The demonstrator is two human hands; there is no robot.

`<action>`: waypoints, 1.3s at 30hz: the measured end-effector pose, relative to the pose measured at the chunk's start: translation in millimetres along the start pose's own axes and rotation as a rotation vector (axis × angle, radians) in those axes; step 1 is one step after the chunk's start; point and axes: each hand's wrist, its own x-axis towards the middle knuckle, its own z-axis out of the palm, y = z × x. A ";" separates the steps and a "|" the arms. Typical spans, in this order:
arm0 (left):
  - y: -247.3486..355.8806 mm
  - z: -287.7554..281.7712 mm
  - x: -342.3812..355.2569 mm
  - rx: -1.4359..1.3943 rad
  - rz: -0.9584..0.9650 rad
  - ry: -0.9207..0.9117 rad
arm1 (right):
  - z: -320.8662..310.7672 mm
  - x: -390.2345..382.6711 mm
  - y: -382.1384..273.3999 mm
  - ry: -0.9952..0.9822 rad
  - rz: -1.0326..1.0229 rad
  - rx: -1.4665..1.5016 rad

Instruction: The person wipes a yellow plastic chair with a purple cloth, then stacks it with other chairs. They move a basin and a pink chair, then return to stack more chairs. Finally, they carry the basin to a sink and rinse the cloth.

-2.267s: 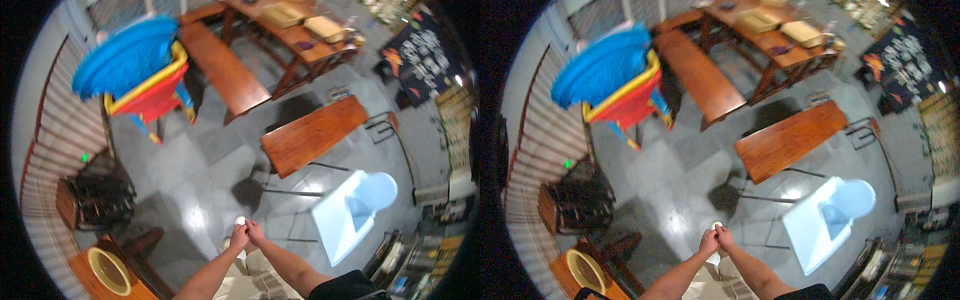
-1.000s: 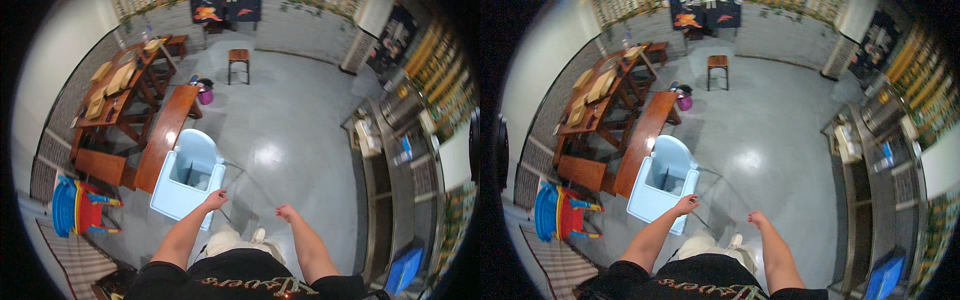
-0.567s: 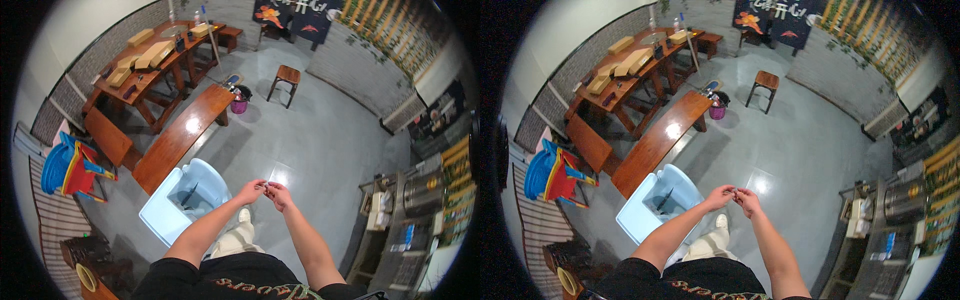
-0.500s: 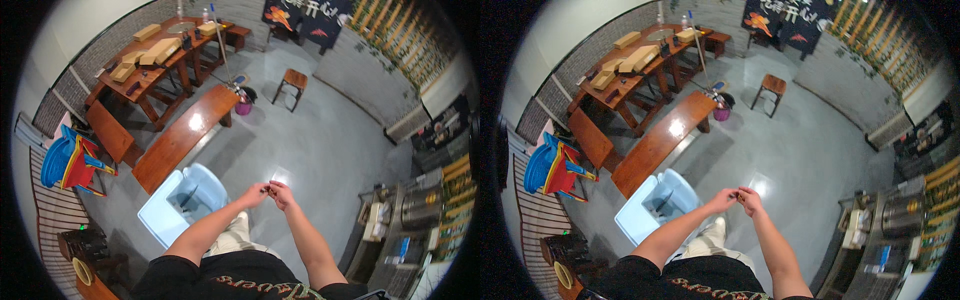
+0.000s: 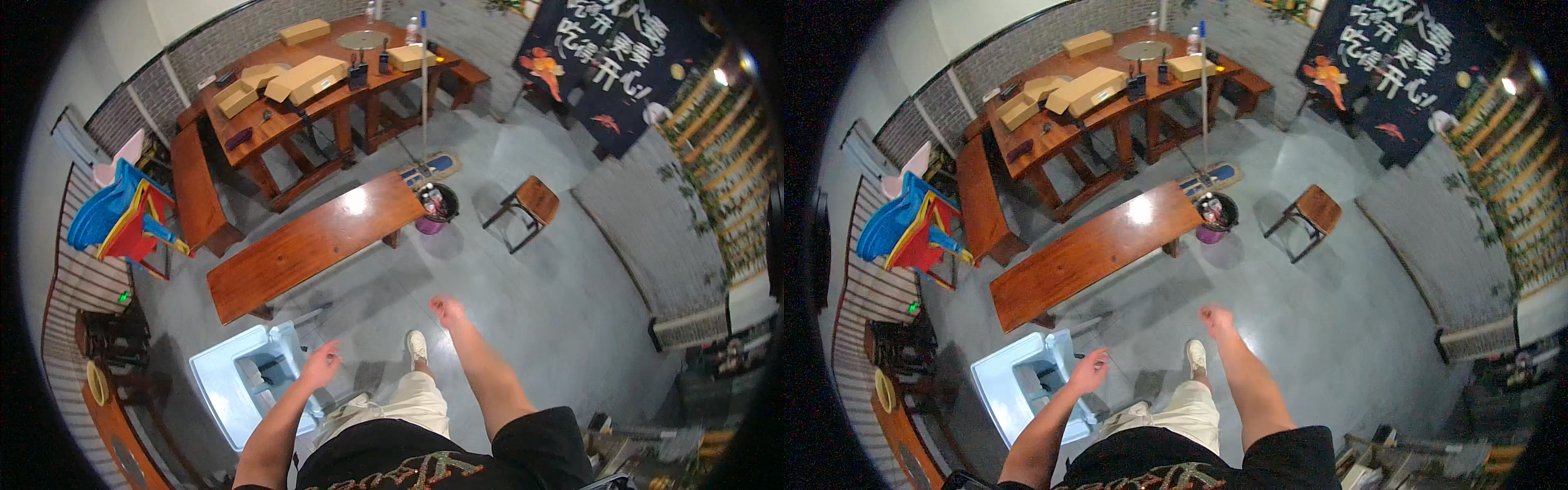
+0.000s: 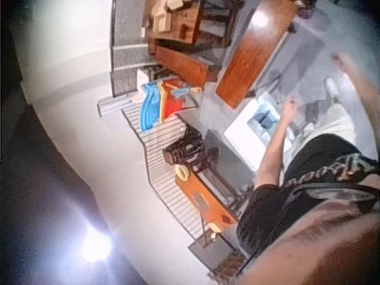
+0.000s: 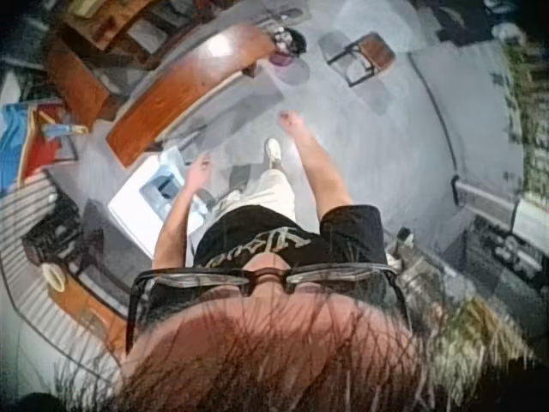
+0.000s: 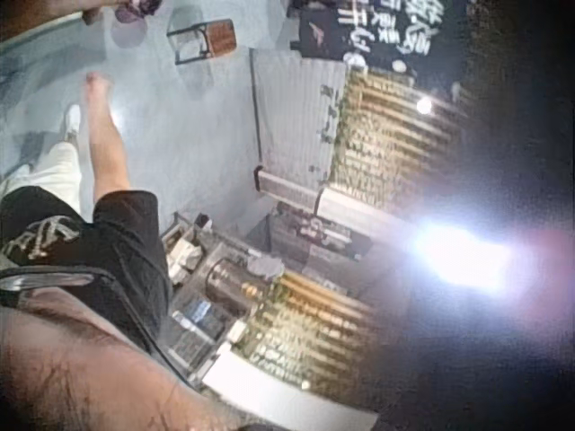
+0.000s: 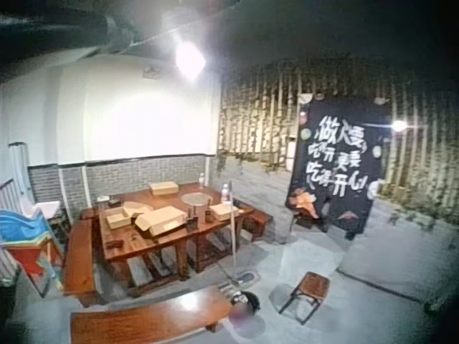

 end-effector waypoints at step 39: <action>-226.4 181.7 -673.7 -0.973 -0.739 1.865 | 167.5 -556.6 599.5 -2.138 0.222 -1.820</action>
